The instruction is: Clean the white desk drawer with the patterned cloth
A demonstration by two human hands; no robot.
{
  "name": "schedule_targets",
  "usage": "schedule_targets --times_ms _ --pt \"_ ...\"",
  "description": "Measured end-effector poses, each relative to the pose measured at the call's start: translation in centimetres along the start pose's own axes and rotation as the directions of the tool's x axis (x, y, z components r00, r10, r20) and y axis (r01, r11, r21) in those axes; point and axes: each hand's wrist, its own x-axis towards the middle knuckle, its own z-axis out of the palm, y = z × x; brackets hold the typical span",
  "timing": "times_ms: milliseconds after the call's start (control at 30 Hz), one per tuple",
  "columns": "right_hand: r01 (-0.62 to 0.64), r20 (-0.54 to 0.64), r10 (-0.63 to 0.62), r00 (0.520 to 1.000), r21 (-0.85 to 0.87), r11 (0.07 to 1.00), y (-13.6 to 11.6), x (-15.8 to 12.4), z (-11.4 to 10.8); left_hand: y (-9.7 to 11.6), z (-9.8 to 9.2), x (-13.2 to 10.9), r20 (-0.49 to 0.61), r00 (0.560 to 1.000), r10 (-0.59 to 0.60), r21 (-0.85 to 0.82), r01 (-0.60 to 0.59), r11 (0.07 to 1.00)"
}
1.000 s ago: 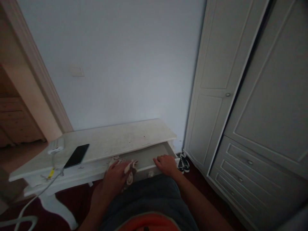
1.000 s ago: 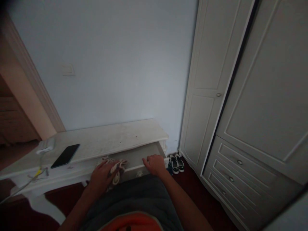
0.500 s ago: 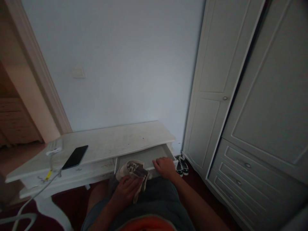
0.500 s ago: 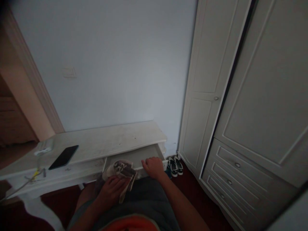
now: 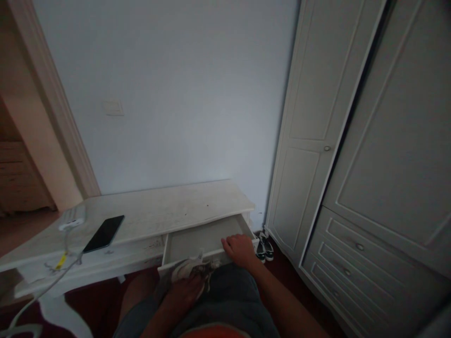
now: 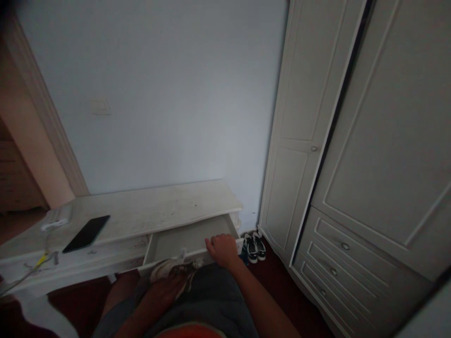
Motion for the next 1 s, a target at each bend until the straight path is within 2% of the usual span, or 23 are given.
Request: schedule_targets --times_ms 133,167,200,233,300,333,433,500,533,600,700,767,867,1000 --pt "-0.005 0.011 0.005 1.0 0.004 1.0 -0.1 0.0 -0.1 -3.4 -4.6 -0.8 -0.143 0.977 -0.158 -0.023 0.156 0.987" --pt "-0.007 0.013 0.006 1.0 0.005 1.0 -0.1 0.0 -0.1 -4.7 -6.0 -0.5 -0.196 0.948 -0.249 -0.057 0.243 0.968" --pt "-0.007 0.016 0.007 1.0 0.007 1.0 -0.1 0.1 -0.1 -6.2 -7.4 0.1 -0.191 0.92 -0.341 -0.104 0.327 0.939" --pt "-0.008 0.017 0.008 1.0 0.007 1.0 -0.1 0.1 -0.2 -7.6 -8.5 0.6 -0.186 0.872 -0.452 -0.172 0.424 0.889" --pt "-0.007 0.017 0.007 1.0 0.005 1.0 -0.1 0.0 -0.3 -10.1 -10.1 1.7 -0.1 0.762 -0.64 -0.332 0.581 0.744" --pt "-0.005 0.018 0.005 1.0 0.005 1.0 -0.2 0.0 -0.3 -11.0 -10.5 1.9 -0.051 0.739 -0.672 -0.412 0.598 0.688" --pt "-0.004 0.017 0.003 1.0 0.005 1.0 -0.2 0.0 -0.3 -11.2 -10.3 1.3 0.023 0.671 -0.741 -0.547 0.629 0.552" --pt "-0.007 0.015 0.007 1.0 0.007 1.0 -0.2 0.0 -0.2 -9.8 -9.9 0.1 0.008 0.621 -0.784 -0.539 0.663 0.52" --pt "-0.009 0.013 0.009 1.0 0.008 1.0 -0.2 0.0 -0.1 -8.8 -9.7 -0.6 -0.007 0.618 -0.786 -0.509 0.675 0.535" --pt "-0.013 0.009 0.013 1.0 0.012 1.0 -0.2 0.1 0.0 -7.0 -9.5 -1.6 -0.064 0.653 -0.754 -0.405 0.674 0.618" --pt "-0.017 0.007 0.017 1.0 0.014 1.0 -0.2 0.1 0.1 -4.8 -9.5 -1.9 -0.104 0.793 -0.6 -0.183 0.578 0.795" --pt "-0.018 0.009 0.018 1.0 0.012 1.0 -0.2 0.0 0.0 -3.6 -9.4 -1.4 -0.08 0.862 -0.5 -0.063 0.496 0.866" --pt "-0.017 0.011 0.017 1.0 0.01 1.0 -0.3 0.0 -0.2 -1.8 -8.6 0.1 -0.036 0.903 -0.428 0.032 0.429 0.903" --pt "-0.012 0.016 0.012 1.0 0.01 1.0 -0.3 0.0 -0.3 0.3 -7.0 3.1 0.078 0.952 -0.295 0.023 0.295 0.955"
